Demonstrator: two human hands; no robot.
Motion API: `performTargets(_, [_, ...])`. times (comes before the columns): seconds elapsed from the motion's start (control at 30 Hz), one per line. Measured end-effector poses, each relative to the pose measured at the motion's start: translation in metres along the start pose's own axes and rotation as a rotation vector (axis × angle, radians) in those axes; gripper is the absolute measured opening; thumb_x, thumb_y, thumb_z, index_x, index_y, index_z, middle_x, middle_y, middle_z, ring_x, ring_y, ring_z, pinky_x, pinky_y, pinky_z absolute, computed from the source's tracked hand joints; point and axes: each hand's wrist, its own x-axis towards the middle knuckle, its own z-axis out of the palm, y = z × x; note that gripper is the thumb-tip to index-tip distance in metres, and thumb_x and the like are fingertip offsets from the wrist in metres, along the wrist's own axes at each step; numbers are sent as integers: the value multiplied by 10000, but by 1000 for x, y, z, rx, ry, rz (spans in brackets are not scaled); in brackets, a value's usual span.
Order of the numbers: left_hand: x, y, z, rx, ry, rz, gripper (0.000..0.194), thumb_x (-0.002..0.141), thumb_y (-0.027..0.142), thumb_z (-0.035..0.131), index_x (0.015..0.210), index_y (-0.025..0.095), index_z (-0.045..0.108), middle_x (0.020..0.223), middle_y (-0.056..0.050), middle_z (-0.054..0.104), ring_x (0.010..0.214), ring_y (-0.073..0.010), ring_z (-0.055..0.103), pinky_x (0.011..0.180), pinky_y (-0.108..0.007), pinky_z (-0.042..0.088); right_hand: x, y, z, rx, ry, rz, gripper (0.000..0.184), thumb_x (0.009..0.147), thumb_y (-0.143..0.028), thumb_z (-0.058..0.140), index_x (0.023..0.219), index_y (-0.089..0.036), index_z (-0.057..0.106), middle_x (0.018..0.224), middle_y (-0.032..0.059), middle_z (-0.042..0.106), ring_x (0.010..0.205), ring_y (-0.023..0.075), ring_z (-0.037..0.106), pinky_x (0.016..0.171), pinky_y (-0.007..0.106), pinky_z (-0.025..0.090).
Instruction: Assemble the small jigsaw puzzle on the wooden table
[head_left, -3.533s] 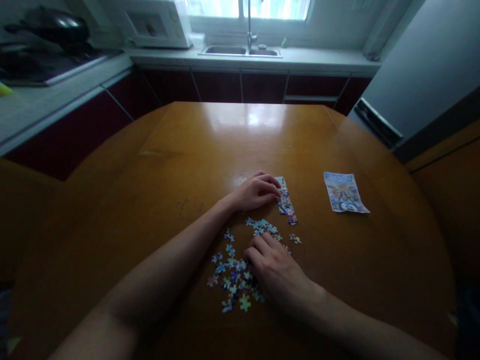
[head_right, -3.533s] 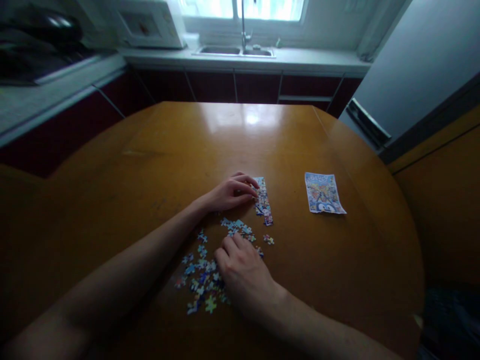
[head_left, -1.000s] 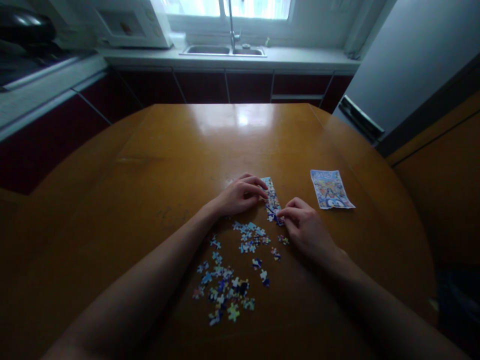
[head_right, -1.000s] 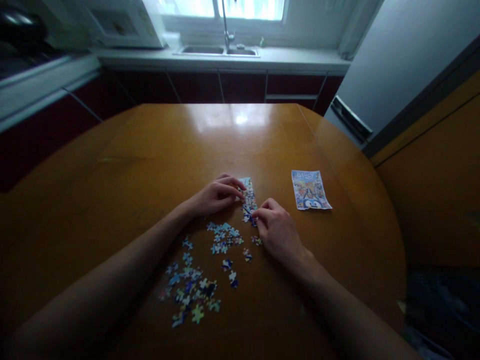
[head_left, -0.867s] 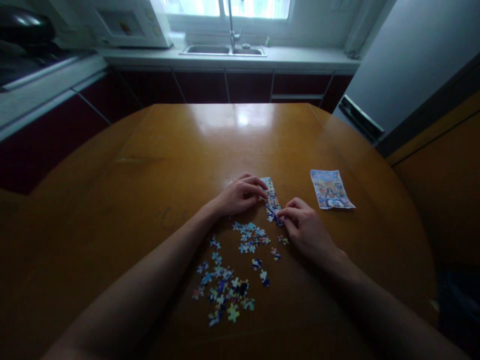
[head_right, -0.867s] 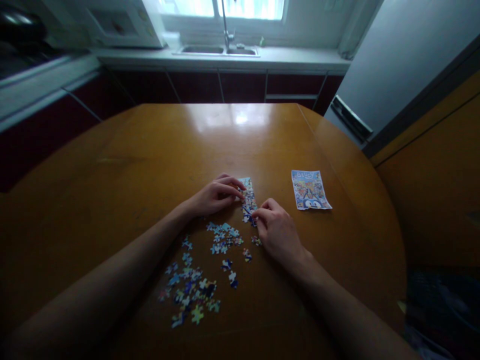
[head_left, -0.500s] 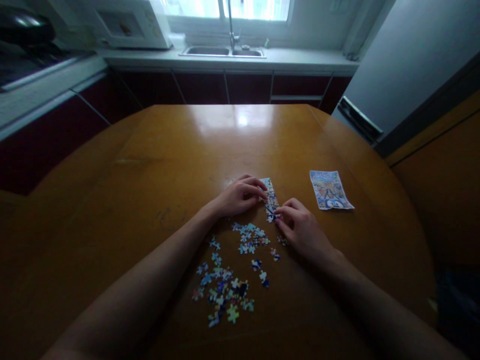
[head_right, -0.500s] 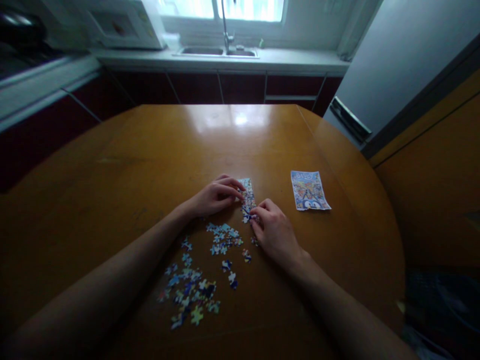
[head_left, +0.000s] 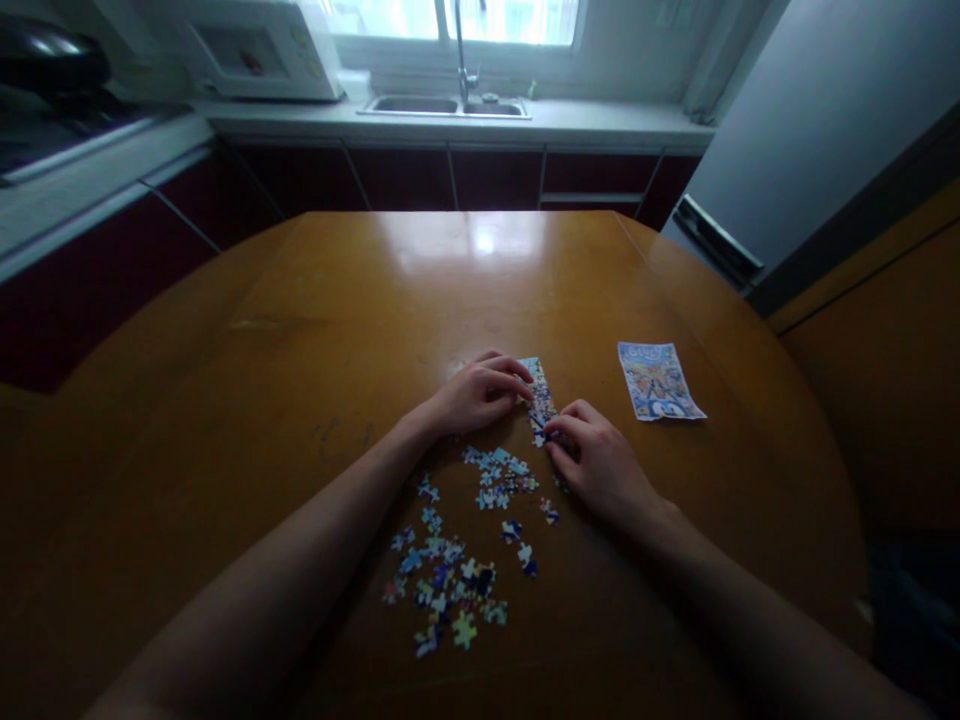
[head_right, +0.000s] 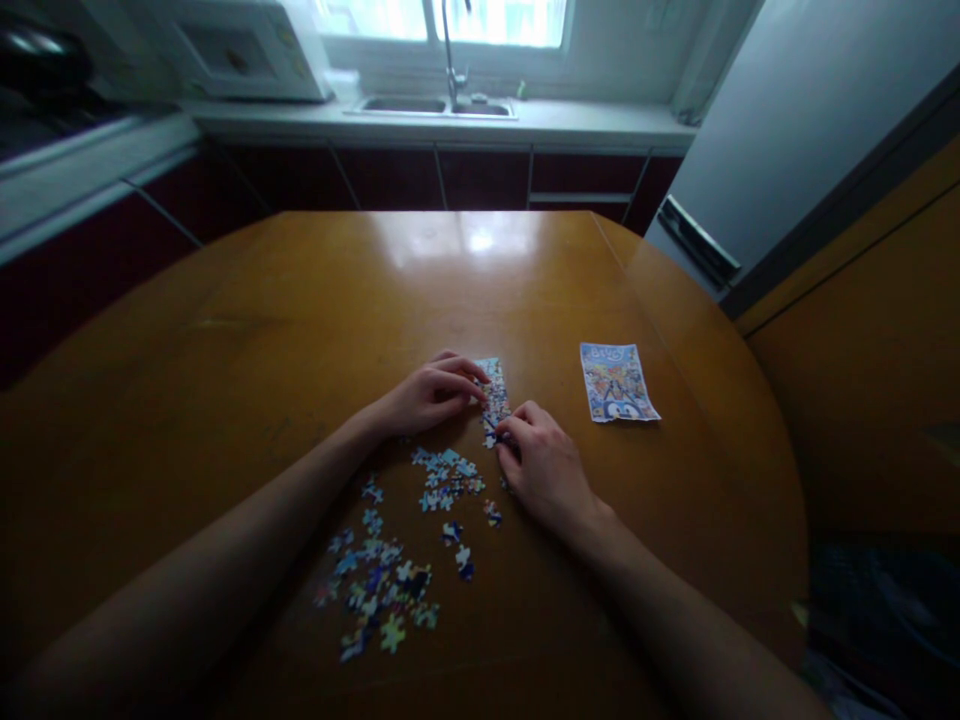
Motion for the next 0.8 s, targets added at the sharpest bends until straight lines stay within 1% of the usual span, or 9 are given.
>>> performTargets(0.27, [1,3,-1,2,-7,-6,256,887,137,565,957,273,770,1108,-37,700,1064,-213,568,987,-424,465,2,-2,3,-50,9,-8,118,857,-135,570,936,-210,617,992,64,600,917,208,585,826,355,490])
performTargets(0.63, [0,2,-1,6,-9,-18,238,905,174,565,972,273,771,1119,-42,702,1070,-218,565,990,-432,466,1,-5,4,-61,12,-10,119,862,-130,559,934,-211,608,996,63,596,923,211,579,833,357,487])
performTargets(0.8, [0,4,-2,-5,-9,-18,248,901,163,562,974,274,772,1123,-40,702,1087,-216,563,1000,-429,463,1,-2,-4,10,17,-17,121,905,-162,531,954,-209,631,1012,71,597,933,214,584,844,366,483])
